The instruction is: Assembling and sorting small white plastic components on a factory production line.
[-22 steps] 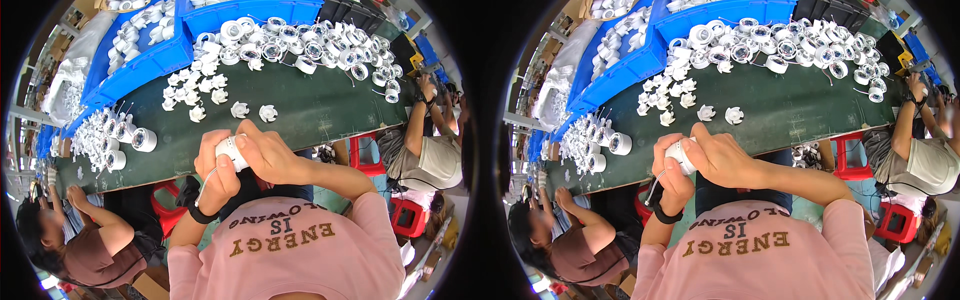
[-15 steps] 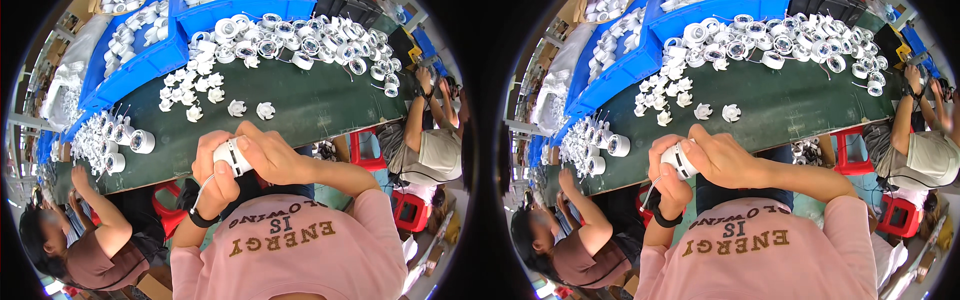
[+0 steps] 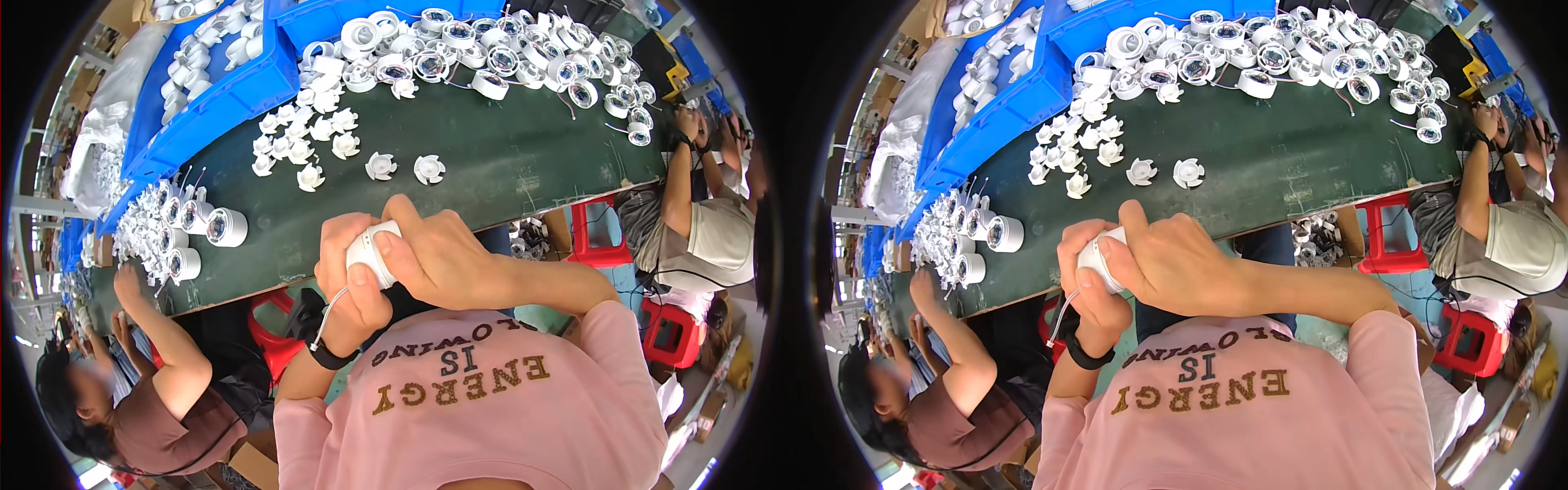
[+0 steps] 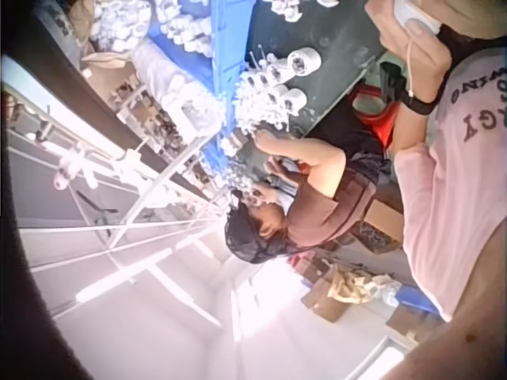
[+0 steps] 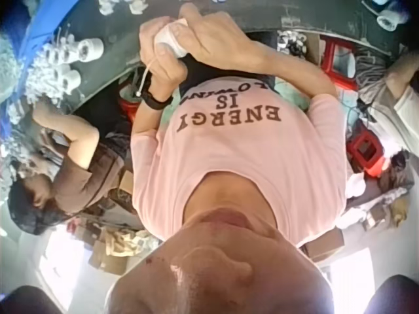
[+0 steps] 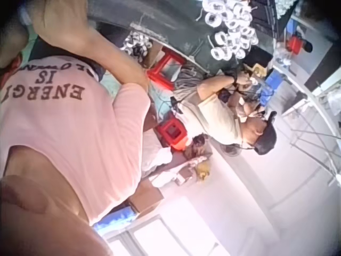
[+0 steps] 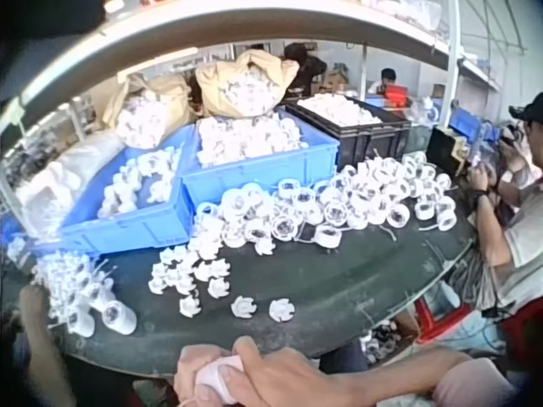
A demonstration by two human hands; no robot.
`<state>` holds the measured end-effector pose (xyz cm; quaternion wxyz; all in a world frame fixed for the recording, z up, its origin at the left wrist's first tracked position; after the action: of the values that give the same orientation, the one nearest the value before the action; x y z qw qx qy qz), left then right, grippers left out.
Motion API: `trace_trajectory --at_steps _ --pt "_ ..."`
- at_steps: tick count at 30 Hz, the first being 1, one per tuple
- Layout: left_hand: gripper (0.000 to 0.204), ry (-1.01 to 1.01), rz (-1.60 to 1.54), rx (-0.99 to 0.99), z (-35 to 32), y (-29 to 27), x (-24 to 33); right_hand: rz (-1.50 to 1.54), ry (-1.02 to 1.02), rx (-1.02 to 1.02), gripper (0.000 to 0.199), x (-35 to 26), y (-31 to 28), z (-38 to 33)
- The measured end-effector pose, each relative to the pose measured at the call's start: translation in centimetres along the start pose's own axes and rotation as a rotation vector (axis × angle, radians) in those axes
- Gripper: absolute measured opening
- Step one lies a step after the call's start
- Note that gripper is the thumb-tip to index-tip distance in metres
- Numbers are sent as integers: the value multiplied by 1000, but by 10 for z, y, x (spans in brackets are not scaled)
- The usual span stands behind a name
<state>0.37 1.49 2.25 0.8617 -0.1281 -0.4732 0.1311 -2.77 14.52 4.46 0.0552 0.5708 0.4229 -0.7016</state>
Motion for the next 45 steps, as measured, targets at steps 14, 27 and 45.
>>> trace_trajectory --at_steps 14,27,45 --pt "44 -621 -349 10 53 -5 -54 273 35 157 52 44 -2 38" --pt "47 -255 697 -101 296 -152 -197 676 -14 520 48 118 -76 75" --pt "55 -297 303 -347 303 -147 -168 912 -13 394 57 124 -87 69"
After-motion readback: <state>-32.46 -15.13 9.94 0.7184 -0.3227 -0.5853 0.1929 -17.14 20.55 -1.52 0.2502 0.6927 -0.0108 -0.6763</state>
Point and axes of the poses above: each hand's wrist, its own z-axis towards the middle knuckle, its own y-axis out of the palm, x = y × z, the point moved 3 cm from there along z, towards the middle knuckle, and after that the axes turned 6 degrees about -x, right-handed, at the moved point
